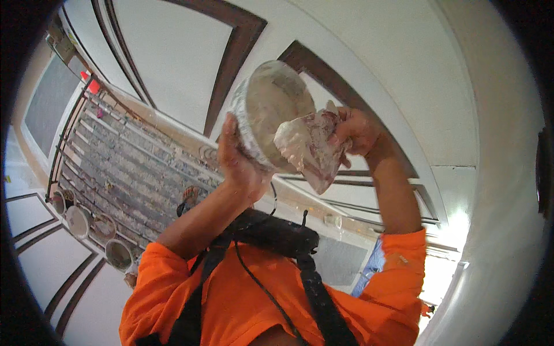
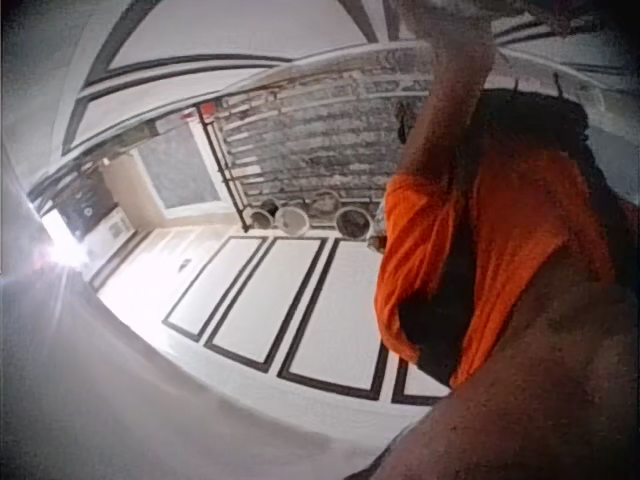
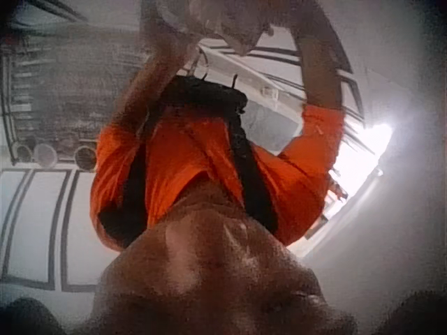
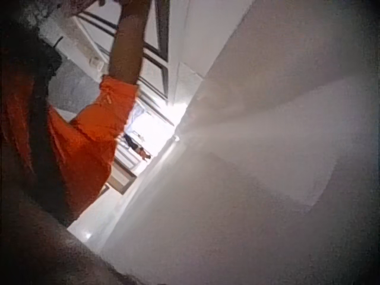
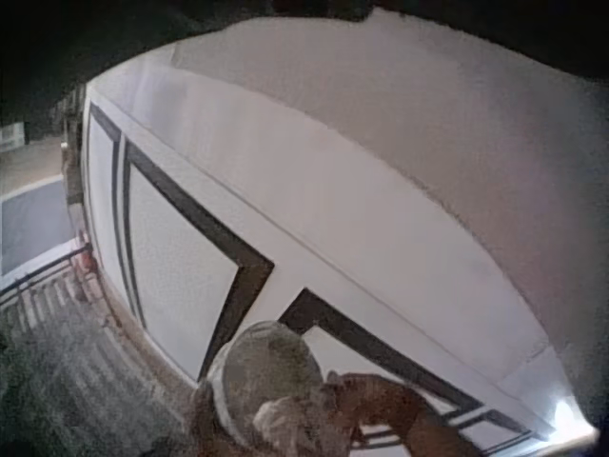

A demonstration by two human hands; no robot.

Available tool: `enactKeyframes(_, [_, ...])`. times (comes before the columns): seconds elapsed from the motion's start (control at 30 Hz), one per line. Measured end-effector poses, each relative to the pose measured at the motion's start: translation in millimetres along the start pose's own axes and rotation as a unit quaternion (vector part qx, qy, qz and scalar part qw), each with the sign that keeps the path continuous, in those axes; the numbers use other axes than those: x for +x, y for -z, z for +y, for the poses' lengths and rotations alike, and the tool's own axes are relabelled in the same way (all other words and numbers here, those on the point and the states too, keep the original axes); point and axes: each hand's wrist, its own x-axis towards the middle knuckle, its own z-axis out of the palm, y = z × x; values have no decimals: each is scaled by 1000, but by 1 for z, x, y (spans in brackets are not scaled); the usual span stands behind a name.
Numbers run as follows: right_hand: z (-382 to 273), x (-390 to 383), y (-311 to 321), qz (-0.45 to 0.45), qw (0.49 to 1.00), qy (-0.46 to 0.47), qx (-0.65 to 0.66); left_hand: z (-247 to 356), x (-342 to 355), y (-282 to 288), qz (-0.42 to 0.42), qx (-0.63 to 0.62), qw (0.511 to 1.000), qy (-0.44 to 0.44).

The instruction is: The person applies drywall compound to a ceiling and wall with a trowel while holding a bucket, scraping the tool against the bucket edge to collect material.

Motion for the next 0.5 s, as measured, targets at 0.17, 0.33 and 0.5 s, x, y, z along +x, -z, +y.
enactKeyframes(0.17, [34, -40, -1, -122, 939, 202, 249, -15, 1, -12, 8, 16, 999, -47])
enactKeyframes(0.33, [58, -59, -26, -59, 829, 436, 345, -39, 13, -16, -85, -19, 996, -8])
enactKeyframes(0.5, [98, -86, -5, 31, 804, 498, 322, -94, 29, -9, -202, -10, 978, 47])
